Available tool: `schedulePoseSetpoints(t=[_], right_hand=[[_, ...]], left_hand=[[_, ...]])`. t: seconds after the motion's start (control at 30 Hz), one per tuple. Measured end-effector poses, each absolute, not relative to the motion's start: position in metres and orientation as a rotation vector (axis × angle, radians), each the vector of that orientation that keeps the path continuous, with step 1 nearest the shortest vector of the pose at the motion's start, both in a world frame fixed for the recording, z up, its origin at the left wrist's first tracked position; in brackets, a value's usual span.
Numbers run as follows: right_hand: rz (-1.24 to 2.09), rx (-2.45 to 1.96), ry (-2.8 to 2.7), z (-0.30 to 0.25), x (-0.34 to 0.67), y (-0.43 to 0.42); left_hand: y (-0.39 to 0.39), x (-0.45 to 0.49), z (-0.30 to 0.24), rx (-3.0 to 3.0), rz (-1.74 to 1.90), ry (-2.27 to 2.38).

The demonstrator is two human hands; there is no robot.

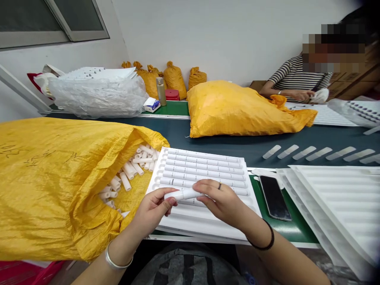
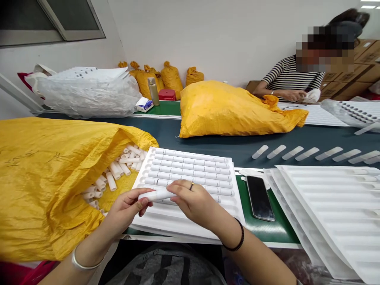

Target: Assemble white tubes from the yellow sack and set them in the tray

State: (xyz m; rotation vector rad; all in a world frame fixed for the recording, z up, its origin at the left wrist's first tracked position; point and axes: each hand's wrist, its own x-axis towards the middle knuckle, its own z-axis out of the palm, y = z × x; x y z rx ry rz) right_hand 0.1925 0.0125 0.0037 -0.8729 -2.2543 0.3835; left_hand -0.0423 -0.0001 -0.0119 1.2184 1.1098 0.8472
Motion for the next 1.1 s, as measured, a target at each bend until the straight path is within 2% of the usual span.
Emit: schedulePoseSetpoints(t=[0.1, 0.2, 0.37, 0.53, 0.67, 0.83, 0.97, 1.1], right_hand=[[0.093, -1.265, -2.522, -0.016, 0.205, 0.048], [-0.039, -1.592, -2.497, -0.038, 0.233, 0.095], [-0.003, -1.681, -2.509, -0.057, 0.261, 0.136], [0.088, -1.628, -2.555, -0.057, 0.243, 0.134], [0.064, -1.813, -2.359, -0.049, 0.259, 0.148], [-0.043, -2.305, -1.736, -0.041, 0.342, 0.178], [0.160, -2.557, -1.480, -0.058, 0.389, 0.181], [0.317, -2.645, -1.409, -0.069, 0.398, 0.175]], left_hand=[[0.013, -0.063, -0.030, 1.397, 0.684, 1.212], [0.035, -0.096, -0.051, 1.539, 0.714, 1.560], [0.058, -0.137, -0.071, 1.806, 0.557, 1.902], [0.076, -0.169, -0.083, 2.050, 0.092, 2.210], [0.087, -0.194, -0.097, 2.052, -0.033, 2.177], [0.079, -0.205, -0.105, 2.143, 0.036, 2.012], [0.071, -0.210, -0.104, 2.240, 0.132, 1.923], [0.075, -0.221, -0.100, 2.230, -0.034, 2.128]])
